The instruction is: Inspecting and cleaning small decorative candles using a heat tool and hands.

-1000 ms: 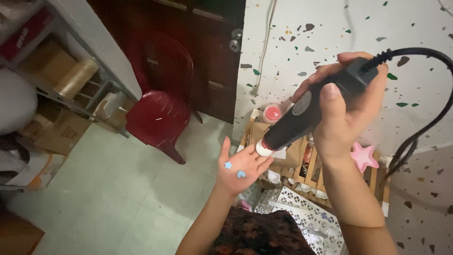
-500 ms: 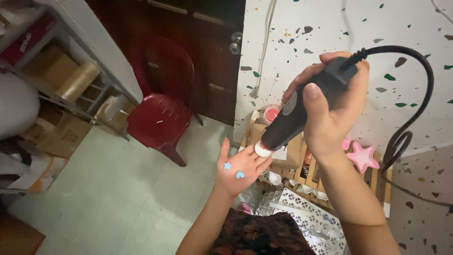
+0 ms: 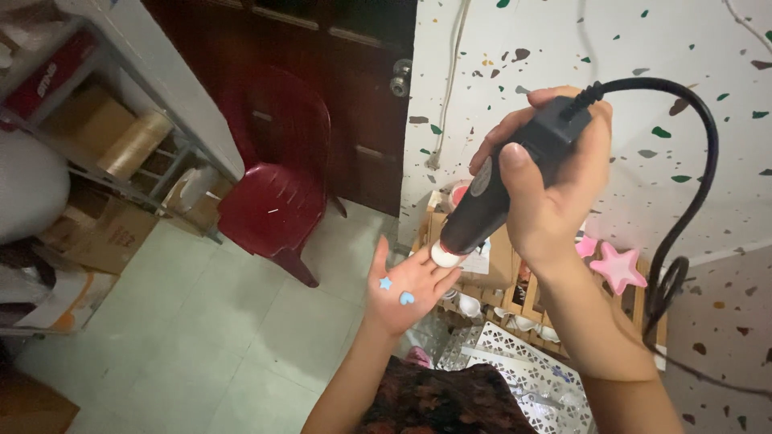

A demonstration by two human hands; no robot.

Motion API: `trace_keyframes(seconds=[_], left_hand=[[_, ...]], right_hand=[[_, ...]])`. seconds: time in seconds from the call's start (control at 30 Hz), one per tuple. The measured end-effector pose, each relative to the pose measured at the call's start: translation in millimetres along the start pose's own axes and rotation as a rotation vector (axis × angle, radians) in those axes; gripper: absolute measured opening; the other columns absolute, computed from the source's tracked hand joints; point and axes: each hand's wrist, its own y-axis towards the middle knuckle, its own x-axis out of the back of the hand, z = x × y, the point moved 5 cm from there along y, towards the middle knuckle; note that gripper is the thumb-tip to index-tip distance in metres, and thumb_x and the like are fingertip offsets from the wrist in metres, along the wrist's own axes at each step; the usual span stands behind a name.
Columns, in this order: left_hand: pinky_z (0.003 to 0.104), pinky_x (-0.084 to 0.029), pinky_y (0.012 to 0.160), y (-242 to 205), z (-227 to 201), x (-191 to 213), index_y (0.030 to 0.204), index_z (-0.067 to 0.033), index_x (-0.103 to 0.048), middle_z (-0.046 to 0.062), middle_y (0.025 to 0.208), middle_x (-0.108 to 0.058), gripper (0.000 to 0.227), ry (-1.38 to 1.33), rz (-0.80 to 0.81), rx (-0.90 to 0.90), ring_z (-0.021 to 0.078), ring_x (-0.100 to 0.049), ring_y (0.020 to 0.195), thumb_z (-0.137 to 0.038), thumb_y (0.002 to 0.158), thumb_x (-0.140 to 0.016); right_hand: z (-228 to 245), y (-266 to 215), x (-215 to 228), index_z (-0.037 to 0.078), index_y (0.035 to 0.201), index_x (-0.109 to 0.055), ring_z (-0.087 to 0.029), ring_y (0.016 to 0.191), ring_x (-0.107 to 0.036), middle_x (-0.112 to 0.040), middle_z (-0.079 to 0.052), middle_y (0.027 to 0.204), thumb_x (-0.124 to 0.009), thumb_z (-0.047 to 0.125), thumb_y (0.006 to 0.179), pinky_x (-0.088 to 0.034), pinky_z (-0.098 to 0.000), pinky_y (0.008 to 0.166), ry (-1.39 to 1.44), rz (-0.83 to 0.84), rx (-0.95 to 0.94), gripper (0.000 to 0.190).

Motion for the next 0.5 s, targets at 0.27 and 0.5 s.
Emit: trace_keyframes(seconds=[0.27, 0.5], left_hand=[[0.044, -0.012, 0.13, -0.6, -0.7, 3.7, 0.161, 0.0123, -0.015, 0.025, 0.165, -0.028, 0.108, -0.05, -0.027, 0.001, 0.0337, -0.023, 0.157, -0.074, 0.099, -0.037], [0.045, -0.013, 0.131, -1.5, 0.4, 0.2, 0.161, 0.0117, -0.016, 0.025, 0.165, -0.028, 0.108, -0.003, -0.031, -0.017, 0.033, -0.023, 0.157, -0.073, 0.099, -0.038]], right_hand=[[4.4, 4.8, -4.6, 0.003, 0.132, -0.041, -0.019, 0.076, -0.068, -0.066, -0.015, 0.094, -0.063, 0.019, 0.11, -0.056, -0.0287, 0.073, -0.057, 0.015, 0.006, 0.035], [3.3, 5.2, -5.5, 0.003, 0.134, -0.042, -0.02, 0.08, -0.069, -0.066, -0.016, 0.097, -0.064, 0.021, 0.114, -0.057, -0.0287, 0.077, -0.098, 0.03, 0.044, 0.035]])
